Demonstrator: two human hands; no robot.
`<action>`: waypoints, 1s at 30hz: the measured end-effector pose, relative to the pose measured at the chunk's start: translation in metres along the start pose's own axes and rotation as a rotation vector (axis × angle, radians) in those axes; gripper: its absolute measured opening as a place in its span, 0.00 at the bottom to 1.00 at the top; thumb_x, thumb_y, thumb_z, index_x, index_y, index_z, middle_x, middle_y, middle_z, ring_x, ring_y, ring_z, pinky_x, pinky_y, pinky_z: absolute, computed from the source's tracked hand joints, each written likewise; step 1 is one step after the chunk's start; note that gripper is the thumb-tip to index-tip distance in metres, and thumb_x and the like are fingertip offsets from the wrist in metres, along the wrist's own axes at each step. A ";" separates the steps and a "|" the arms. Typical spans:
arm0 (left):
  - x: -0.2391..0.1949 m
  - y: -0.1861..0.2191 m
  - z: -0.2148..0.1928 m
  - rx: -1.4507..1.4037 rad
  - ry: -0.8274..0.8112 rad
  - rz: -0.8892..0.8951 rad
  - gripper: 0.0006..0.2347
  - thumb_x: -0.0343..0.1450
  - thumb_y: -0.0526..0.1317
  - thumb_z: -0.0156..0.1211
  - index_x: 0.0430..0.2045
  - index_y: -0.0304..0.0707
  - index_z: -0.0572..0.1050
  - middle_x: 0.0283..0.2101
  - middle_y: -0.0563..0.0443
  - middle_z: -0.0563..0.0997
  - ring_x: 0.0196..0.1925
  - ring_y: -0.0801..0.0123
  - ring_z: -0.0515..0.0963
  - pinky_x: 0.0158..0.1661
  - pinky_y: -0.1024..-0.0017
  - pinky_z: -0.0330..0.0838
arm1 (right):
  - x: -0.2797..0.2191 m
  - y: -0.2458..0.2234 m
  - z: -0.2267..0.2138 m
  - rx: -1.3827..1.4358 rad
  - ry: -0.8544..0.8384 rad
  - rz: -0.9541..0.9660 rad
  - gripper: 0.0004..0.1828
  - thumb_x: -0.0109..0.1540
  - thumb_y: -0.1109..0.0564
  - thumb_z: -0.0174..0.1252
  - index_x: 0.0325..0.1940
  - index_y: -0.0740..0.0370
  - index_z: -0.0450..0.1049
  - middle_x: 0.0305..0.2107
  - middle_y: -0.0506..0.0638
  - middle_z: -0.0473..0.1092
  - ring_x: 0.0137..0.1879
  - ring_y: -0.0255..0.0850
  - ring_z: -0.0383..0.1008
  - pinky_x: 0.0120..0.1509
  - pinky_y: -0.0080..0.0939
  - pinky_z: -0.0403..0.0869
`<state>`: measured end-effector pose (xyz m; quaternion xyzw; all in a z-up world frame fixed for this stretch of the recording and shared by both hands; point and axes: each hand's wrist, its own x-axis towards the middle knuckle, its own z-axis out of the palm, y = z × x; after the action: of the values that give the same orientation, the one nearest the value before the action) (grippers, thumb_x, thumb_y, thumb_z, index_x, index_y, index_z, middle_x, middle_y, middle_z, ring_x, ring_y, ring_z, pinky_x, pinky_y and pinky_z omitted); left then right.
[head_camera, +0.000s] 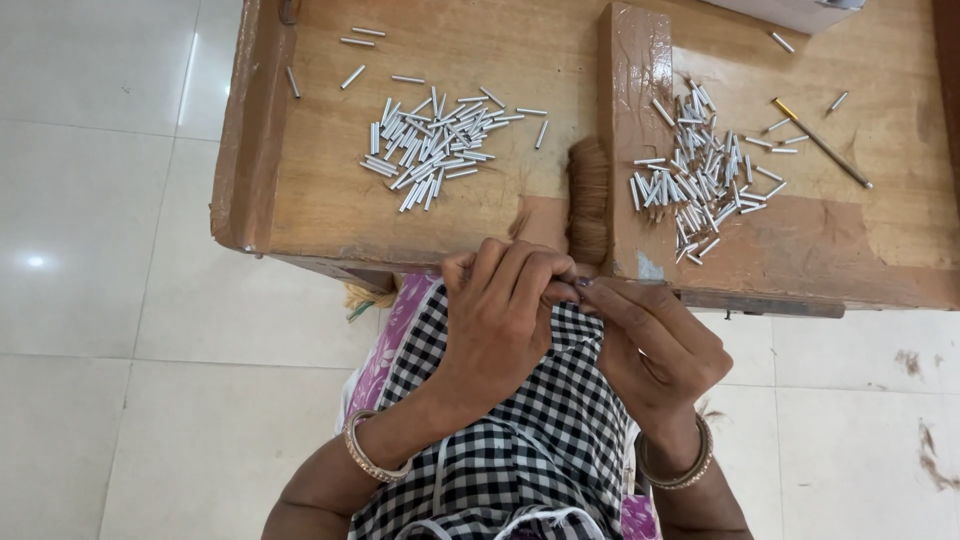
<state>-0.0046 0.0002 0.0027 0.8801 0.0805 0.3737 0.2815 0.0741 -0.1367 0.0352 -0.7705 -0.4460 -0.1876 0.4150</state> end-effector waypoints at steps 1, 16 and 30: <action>0.000 0.000 0.000 -0.001 -0.001 0.000 0.12 0.71 0.31 0.63 0.46 0.40 0.73 0.45 0.58 0.77 0.48 0.67 0.73 0.52 0.63 0.56 | 0.001 -0.001 0.000 -0.001 -0.001 0.001 0.14 0.59 0.77 0.64 0.44 0.66 0.81 0.38 0.54 0.79 0.43 0.40 0.82 0.40 0.30 0.78; -0.003 -0.008 0.001 -0.045 -0.035 -0.020 0.09 0.70 0.31 0.65 0.41 0.40 0.74 0.39 0.57 0.76 0.43 0.65 0.70 0.49 0.62 0.55 | -0.003 0.009 0.012 -0.030 0.039 -0.011 0.14 0.60 0.76 0.65 0.48 0.67 0.80 0.39 0.54 0.79 0.42 0.39 0.82 0.46 0.32 0.78; -0.015 -0.002 0.005 -0.105 -0.022 -0.086 0.05 0.69 0.31 0.63 0.36 0.41 0.76 0.35 0.58 0.77 0.40 0.67 0.72 0.48 0.64 0.55 | -0.017 0.011 0.009 0.042 -0.003 0.124 0.11 0.55 0.75 0.66 0.33 0.63 0.79 0.33 0.52 0.79 0.39 0.36 0.81 0.40 0.30 0.75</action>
<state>-0.0117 -0.0056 -0.0098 0.8640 0.0951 0.3552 0.3440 0.0737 -0.1414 0.0133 -0.7880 -0.4017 -0.1510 0.4414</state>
